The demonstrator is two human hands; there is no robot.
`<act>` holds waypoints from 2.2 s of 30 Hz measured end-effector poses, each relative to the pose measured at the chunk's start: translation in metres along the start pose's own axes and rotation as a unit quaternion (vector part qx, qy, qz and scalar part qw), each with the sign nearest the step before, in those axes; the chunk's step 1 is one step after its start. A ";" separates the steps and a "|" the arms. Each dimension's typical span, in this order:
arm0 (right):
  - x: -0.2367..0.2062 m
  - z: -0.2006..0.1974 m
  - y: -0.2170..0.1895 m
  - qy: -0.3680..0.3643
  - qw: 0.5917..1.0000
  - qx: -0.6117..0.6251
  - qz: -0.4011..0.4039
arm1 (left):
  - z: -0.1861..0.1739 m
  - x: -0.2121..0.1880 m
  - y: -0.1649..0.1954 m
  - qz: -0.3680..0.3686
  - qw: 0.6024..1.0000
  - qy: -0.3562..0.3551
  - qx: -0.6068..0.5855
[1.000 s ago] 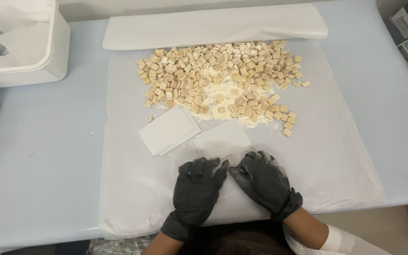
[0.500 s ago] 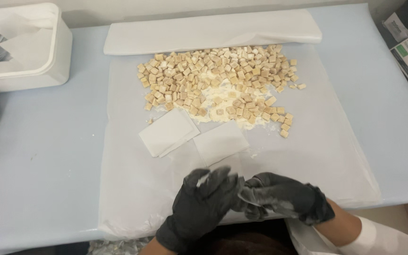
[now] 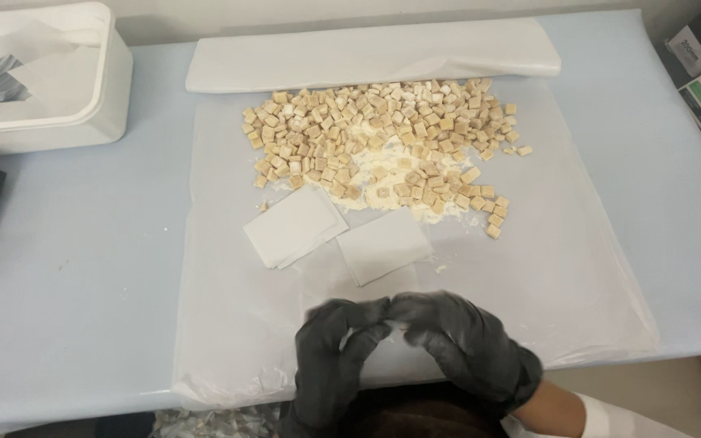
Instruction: The person repeatedly picks up small, light-colored cubes from a pile on a white surface and wraps each one individually in a small square of white paper. The person folds the paper around the cube to create a neat packet and places the finished item on the surface. The process is repeated continuously throughout the video.
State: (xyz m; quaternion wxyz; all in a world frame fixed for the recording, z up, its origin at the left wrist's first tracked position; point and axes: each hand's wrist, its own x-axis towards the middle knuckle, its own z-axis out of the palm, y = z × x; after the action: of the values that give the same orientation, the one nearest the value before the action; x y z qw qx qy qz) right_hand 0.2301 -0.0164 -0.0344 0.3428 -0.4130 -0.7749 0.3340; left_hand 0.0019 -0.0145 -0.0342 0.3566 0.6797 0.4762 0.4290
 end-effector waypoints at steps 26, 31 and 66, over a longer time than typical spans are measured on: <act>0.040 -0.045 0.051 0.037 0.942 -0.268 0.197 | -0.005 0.003 -0.024 0.057 0.938 0.086 0.332; 0.024 0.002 0.021 0.009 0.982 -0.025 0.186 | 0.005 0.005 -0.032 0.110 0.924 0.038 0.364; 0.036 0.008 0.008 -0.002 0.937 -0.227 0.264 | 0.019 0.025 -0.040 0.267 0.867 -0.059 0.416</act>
State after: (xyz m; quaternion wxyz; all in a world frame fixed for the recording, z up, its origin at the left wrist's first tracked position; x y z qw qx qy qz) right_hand 0.2116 0.0163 -0.0363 0.1375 -0.6689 -0.6938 0.2287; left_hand 0.0100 0.0192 -0.0705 -0.0596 0.8904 0.3888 0.2290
